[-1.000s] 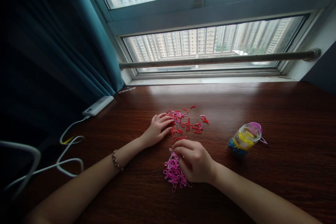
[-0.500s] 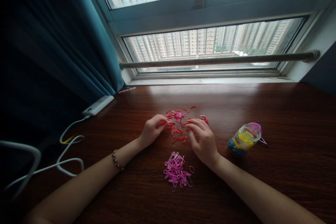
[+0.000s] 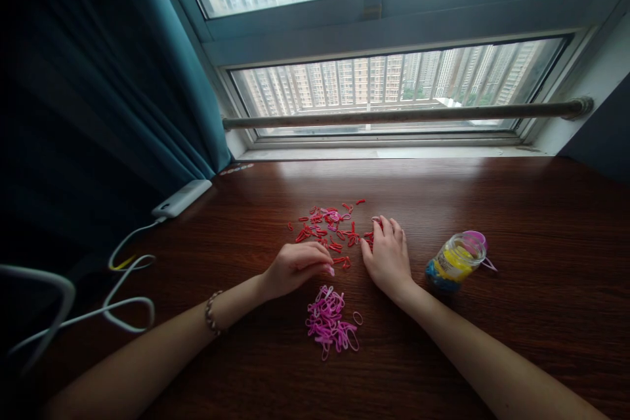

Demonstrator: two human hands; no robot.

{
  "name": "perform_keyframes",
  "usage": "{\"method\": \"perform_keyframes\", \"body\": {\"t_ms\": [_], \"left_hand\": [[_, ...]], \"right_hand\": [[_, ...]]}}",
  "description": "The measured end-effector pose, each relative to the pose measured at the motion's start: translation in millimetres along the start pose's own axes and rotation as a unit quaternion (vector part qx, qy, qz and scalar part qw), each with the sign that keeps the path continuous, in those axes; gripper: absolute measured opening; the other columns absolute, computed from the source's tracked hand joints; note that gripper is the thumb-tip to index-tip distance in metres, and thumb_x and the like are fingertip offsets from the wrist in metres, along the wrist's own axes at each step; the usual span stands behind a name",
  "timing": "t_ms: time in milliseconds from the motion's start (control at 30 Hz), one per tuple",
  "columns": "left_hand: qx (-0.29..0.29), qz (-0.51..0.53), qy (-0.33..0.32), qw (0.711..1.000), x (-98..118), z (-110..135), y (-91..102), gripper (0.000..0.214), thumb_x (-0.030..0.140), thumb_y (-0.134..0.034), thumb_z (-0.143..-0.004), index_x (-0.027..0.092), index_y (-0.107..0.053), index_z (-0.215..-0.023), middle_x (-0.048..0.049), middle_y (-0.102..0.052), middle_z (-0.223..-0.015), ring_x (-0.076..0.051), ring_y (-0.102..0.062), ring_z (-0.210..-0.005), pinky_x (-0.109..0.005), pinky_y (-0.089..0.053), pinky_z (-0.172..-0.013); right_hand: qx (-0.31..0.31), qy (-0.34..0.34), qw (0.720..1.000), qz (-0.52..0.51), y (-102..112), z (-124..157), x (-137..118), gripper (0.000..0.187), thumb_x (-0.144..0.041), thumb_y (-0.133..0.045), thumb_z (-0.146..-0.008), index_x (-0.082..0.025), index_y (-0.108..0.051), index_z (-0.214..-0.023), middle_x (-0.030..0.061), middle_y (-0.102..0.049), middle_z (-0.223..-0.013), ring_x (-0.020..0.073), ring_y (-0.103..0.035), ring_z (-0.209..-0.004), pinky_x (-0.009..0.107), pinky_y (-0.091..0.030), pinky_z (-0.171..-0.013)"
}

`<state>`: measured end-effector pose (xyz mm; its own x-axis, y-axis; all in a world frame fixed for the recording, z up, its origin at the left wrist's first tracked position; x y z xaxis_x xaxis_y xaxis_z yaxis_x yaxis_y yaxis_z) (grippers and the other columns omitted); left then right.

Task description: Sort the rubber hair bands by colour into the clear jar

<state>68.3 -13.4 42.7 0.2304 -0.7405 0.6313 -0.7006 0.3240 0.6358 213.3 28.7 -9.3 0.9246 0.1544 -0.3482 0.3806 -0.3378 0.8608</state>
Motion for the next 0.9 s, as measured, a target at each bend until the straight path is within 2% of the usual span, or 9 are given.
{"method": "perform_keyframes", "body": {"t_ms": [100,200,267,333,433,533,600,700,900], "left_hand": [[-0.075,-0.011,-0.073,0.994,25,4,-21.1,0.017,0.018,-0.048,-0.083,0.014,-0.063,-0.092,-0.0091,-0.066,-0.082,-0.015,-0.059,-0.08,-0.026,-0.049,-0.073],[-0.118,-0.057,-0.122,0.984,37,9,-33.4,0.018,0.016,-0.047,-0.082,0.014,-0.062,-0.093,-0.0091,-0.066,-0.078,-0.017,-0.058,-0.08,-0.028,-0.048,-0.075],[-0.127,-0.094,-0.141,0.977,39,11,-35.4,0.018,0.017,-0.047,-0.082,0.015,-0.061,-0.092,-0.0086,-0.065,-0.079,-0.018,-0.058,-0.083,-0.031,-0.047,-0.078],[-0.109,-0.13,-0.147,0.974,37,11,-29.5,0.016,0.019,-0.049,-0.081,0.017,-0.061,-0.092,-0.0076,-0.065,-0.083,-0.019,-0.056,-0.089,-0.033,-0.046,-0.082],[-0.025,-0.199,-0.11,0.973,18,6,-4.1,0.015,0.021,-0.051,-0.08,0.019,-0.061,-0.091,-0.0059,-0.065,-0.089,-0.019,-0.054,-0.096,-0.036,-0.042,-0.088],[0.09,-0.274,-0.013,0.957,-19,4,33.6,0.013,0.021,-0.05,-0.08,0.019,-0.062,-0.084,-0.0052,-0.064,-0.087,-0.019,-0.054,-0.093,-0.038,-0.041,-0.088],[0.128,-0.299,0.052,0.944,-46,6,51.2,0.013,0.022,-0.05,-0.08,0.019,-0.062,-0.079,-0.0052,-0.064,-0.083,-0.019,-0.054,-0.088,-0.038,-0.043,-0.085],[0.118,-0.296,0.091,0.944,-69,6,56.2,0.011,0.021,-0.052,-0.078,0.019,-0.063,-0.077,-0.0048,-0.064,-0.082,-0.019,-0.055,-0.086,-0.038,-0.044,-0.082],[0.065,-0.287,0.063,0.954,-69,5,40.4,0.015,0.022,-0.052,-0.079,0.021,-0.065,-0.087,-0.0036,-0.066,-0.09,-0.021,-0.053,-0.097,-0.043,-0.038,-0.09]], "right_hand": [[0.003,0.006,1.0,-0.002,1,0,-2,0.045,-0.034,-0.043,-0.081,-0.011,-0.049,-0.119,0.0143,-0.046,-0.123,0.0289,-0.033,-0.116,0.045,-0.03,-0.096],[0.005,0.01,1.0,-0.005,4,0,-4,0.045,-0.033,-0.044,-0.08,-0.013,-0.047,-0.121,0.0128,-0.046,-0.122,0.028,-0.035,-0.113,0.045,-0.031,-0.095],[0.008,0.01,1.0,-0.009,5,1,-6,0.045,-0.032,-0.044,-0.08,-0.014,-0.047,-0.121,0.0126,-0.047,-0.12,0.0278,-0.037,-0.111,0.045,-0.031,-0.094],[0.014,0.01,1.0,-0.016,7,1,-6,0.044,-0.03,-0.044,-0.08,-0.014,-0.048,-0.121,0.0124,-0.048,-0.118,0.0276,-0.039,-0.109,0.045,-0.033,-0.093],[0.02,0.006,0.999,-0.027,8,1,-4,0.042,-0.029,-0.044,-0.08,-0.016,-0.049,-0.119,0.0116,-0.049,-0.117,0.0273,-0.04,-0.107,0.044,-0.034,-0.091],[0.021,0.003,0.999,-0.034,8,1,-3,0.041,-0.028,-0.043,-0.08,-0.016,-0.049,-0.119,0.0109,-0.048,-0.119,0.0271,-0.039,-0.108,0.043,-0.034,-0.092],[0.022,0.008,0.999,-0.038,8,0,-4,0.043,-0.027,-0.043,-0.08,-0.017,-0.047,-0.121,0.0105,-0.048,-0.121,0.0267,-0.039,-0.11,0.044,-0.033,-0.093],[0.021,0.02,0.999,-0.042,8,1,-6,0.044,-0.026,-0.043,-0.08,-0.018,-0.045,-0.122,0.01,-0.048,-0.123,0.0259,-0.039,-0.111,0.045,-0.031,-0.094],[0.017,0.024,0.998,-0.06,7,1,-7,0.045,-0.023,-0.042,-0.08,-0.017,-0.043,-0.124,0.0087,-0.046,-0.127,0.0258,-0.037,-0.115,0.047,-0.029,-0.096]]}}
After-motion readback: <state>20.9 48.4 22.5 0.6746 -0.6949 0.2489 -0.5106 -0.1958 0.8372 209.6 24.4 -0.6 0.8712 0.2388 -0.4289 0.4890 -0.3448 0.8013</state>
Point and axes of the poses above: each hand's wrist, its own z-axis away from the middle knuckle, its own y-axis out of the back of the hand, x = y × z, the point moved 10 cm from there along -z, towards the middle knuckle
